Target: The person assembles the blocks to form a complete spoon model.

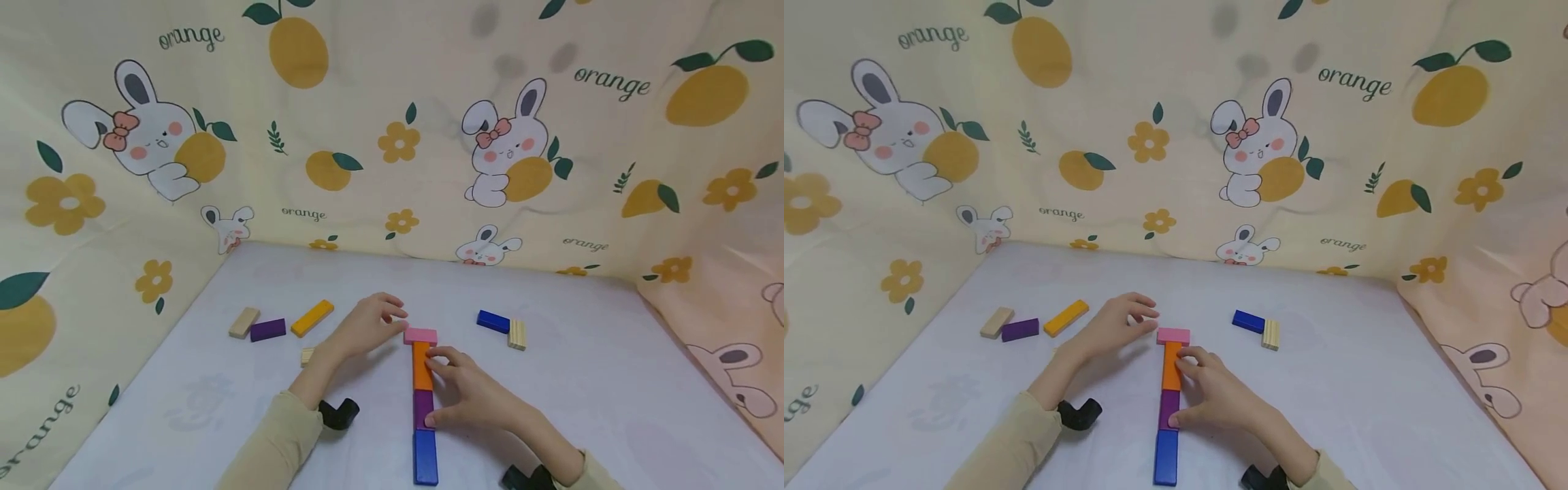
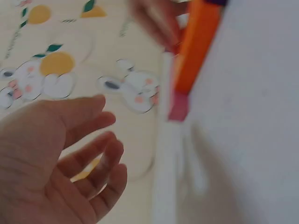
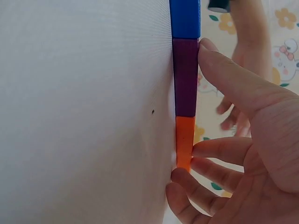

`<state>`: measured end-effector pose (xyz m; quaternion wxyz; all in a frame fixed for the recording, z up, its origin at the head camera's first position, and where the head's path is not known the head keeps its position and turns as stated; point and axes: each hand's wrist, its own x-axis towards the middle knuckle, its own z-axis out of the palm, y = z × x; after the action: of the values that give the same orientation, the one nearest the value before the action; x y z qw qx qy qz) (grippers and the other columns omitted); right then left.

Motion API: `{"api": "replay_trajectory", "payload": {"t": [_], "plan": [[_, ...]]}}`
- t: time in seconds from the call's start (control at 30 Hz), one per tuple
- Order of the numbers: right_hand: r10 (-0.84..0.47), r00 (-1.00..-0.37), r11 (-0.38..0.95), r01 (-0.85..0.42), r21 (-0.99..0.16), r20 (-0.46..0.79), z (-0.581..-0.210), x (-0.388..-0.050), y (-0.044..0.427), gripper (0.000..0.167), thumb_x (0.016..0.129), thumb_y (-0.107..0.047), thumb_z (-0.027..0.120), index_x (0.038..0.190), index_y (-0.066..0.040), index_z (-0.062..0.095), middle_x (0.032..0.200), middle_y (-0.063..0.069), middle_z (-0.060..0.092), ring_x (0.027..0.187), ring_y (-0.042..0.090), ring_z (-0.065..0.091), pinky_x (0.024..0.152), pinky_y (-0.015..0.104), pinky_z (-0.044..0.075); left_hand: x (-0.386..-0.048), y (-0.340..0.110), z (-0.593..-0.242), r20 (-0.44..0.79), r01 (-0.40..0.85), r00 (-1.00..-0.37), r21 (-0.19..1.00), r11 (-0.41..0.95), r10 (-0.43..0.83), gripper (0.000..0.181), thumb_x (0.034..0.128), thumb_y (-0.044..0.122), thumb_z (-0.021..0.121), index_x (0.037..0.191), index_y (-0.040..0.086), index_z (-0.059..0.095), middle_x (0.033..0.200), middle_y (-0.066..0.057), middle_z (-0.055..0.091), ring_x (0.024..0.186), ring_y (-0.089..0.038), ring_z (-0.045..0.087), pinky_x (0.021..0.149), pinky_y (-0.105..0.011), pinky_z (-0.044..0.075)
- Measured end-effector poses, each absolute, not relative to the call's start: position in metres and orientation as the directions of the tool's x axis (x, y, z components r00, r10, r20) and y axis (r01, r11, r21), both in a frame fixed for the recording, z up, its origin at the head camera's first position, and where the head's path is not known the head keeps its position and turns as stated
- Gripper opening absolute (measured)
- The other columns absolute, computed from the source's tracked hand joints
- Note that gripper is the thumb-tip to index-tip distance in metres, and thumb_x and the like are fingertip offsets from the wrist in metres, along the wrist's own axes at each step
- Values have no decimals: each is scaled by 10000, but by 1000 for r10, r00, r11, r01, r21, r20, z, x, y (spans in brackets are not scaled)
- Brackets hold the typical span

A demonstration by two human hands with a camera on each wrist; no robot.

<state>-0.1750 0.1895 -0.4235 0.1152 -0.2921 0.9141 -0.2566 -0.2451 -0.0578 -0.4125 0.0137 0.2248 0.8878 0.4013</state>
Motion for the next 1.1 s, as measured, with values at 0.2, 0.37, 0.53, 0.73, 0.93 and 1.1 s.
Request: {"api": "replay_trajectory", "payload": {"t": [0.2,0.37,0.53,0.73,0.93,1.1], "plan": [[-592,-804,702,-475,-531,-64,-423,-176,189,896,750,-576,782,1447,-87,502,1499,91,345,1352,346,335,1042,563,347,-254,-112,-407,228,377,-923,692,616,309,284,941,227,688,1185,84,714,1285,-73,581,1003,-224,591,845,-366,509],[-582,-810,710,-468,-526,-65,-423,-175,189,896,749,-568,787,1450,-89,498,1502,82,337,1360,343,325,1043,559,348,-259,-162,-416,195,287,-958,648,706,210,347,910,183,723,1212,16,683,1276,-157,582,1024,-302,591,849,-422,509],[-575,-816,713,-462,-527,-63,-423,-174,191,892,746,-558,795,1449,-93,501,1502,73,338,1362,340,321,1041,563,349,-261,-195,-423,123,189,-982,660,727,144,434,895,219,733,1252,-12,647,1269,-206,574,1002,-319,563,780,-423,516],[-583,-810,705,-460,-539,-71,-424,-175,190,909,750,-574,781,1462,-93,483,1513,78,326,1367,347,313,1046,570,338,-264,-217,-431,75,141,-990,652,745,122,546,850,315,782,1291,30,633,1268,-189,582,1045,-324,557,844,-476,485],[-575,-814,709,-443,-549,-86,-425,-174,190,911,748,-575,783,1466,-103,480,1511,47,324,1361,328,317,1044,562,345,-266,-226,-436,72,176,-982,675,717,174,596,783,349,841,1266,50,662,1219,-128,643,1069,-328,566,904,-488,464],[-576,-813,709,-443,-549,-88,-424,-173,190,899,751,-576,781,1460,-108,489,1511,40,323,1362,326,316,1044,563,345,-265,-225,-437,29,183,-974,676,714,223,614,728,395,873,1236,98,697,1119,-37,686,1010,-274,577,897,-463,455]]}}
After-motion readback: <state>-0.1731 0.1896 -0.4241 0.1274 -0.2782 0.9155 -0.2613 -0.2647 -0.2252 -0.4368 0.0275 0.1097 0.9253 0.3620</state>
